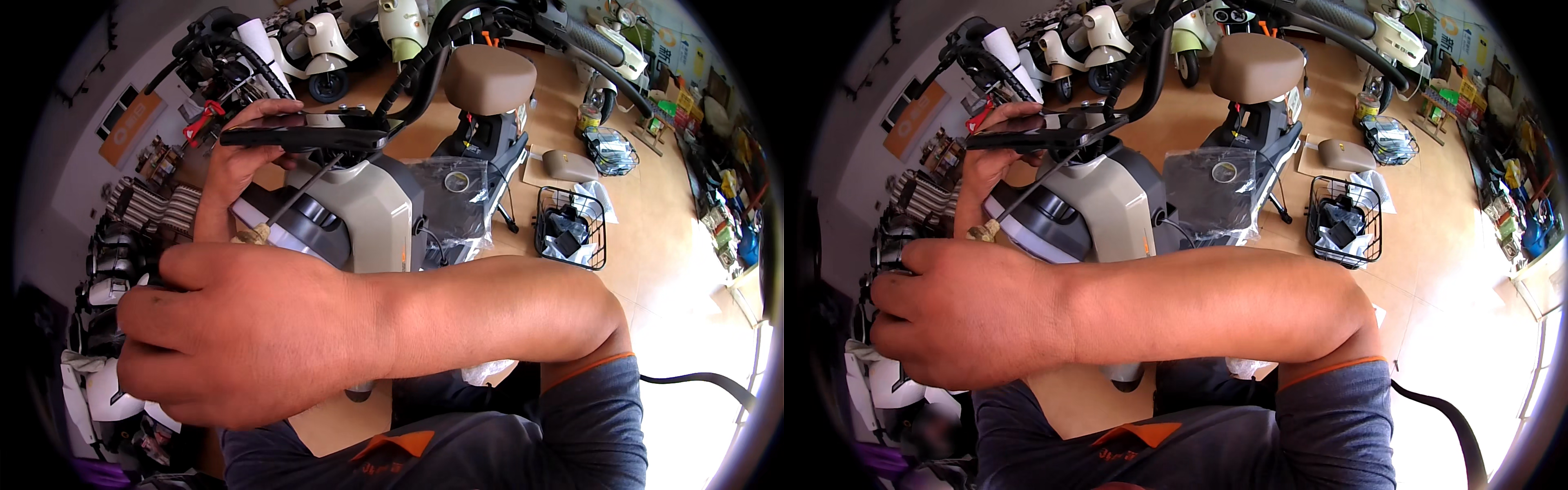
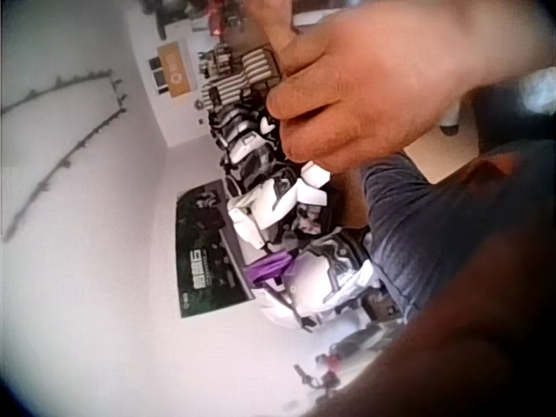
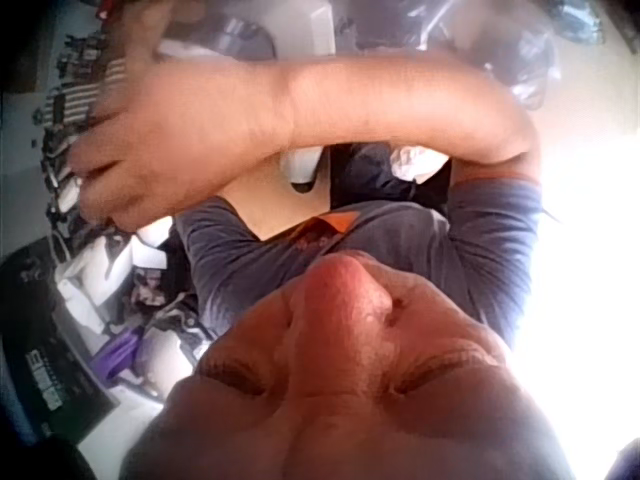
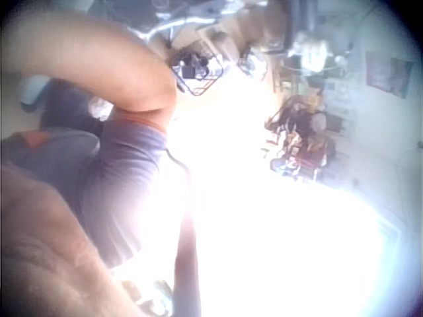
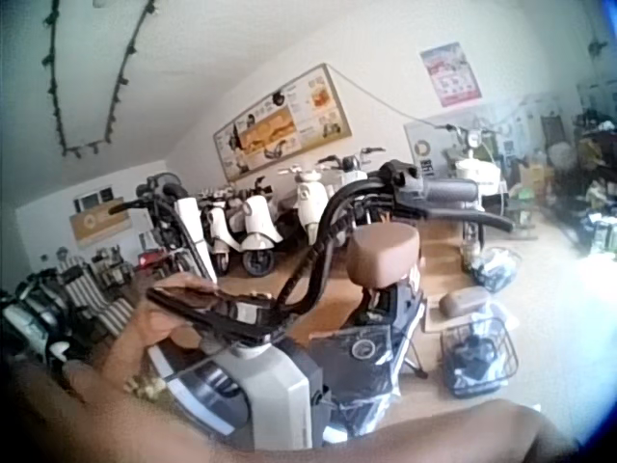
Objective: The person assembles an electric scooter in a workshop. They attach the handlebars, connect wiring, and install the dashboard using a screwdriver and wrench. The scooter is partially wrapped in protective plastic during assembly.
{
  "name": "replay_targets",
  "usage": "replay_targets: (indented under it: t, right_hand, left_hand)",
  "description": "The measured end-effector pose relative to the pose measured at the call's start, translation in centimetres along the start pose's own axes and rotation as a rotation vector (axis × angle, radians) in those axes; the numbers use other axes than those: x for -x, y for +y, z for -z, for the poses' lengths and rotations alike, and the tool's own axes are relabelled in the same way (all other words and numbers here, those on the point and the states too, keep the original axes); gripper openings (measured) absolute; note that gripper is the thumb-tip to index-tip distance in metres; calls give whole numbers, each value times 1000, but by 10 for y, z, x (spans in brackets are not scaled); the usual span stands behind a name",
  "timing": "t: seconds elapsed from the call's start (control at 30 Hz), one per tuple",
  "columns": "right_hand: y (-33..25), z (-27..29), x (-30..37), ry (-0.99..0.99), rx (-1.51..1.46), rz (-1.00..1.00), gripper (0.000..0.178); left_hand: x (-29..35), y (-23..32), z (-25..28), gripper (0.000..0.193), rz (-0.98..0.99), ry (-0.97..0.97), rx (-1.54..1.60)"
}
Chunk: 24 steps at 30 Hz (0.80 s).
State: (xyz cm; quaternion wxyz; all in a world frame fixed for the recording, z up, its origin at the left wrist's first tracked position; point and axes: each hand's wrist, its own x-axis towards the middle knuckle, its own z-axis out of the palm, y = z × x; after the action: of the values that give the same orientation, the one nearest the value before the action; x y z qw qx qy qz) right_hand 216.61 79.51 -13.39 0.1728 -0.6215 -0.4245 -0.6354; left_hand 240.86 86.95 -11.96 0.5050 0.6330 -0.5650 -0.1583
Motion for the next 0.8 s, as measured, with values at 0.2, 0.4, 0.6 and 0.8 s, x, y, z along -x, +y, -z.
replay_targets:
  t: [0.2, 0.4, 0.6, 0.8]
  right_hand:
    - [3, -1, 8, 36, 50, 40, 11]
    - [4, 10, 13, -15, 0, 29, 14]
    - [6, 8, 22, 73, 3, 24, 14]
    - [2, 1, 25, 115, -28, 13, 12]
  left_hand:
    - [-2, 4, -3, 70, 30, 19, -31]
    - [8, 30, -16, 83, 31, -18, -107]
    - [17, 34, -22, 102, 131, -23, -114]
    - [19, 44, -28, 95, 45, -1, -39]
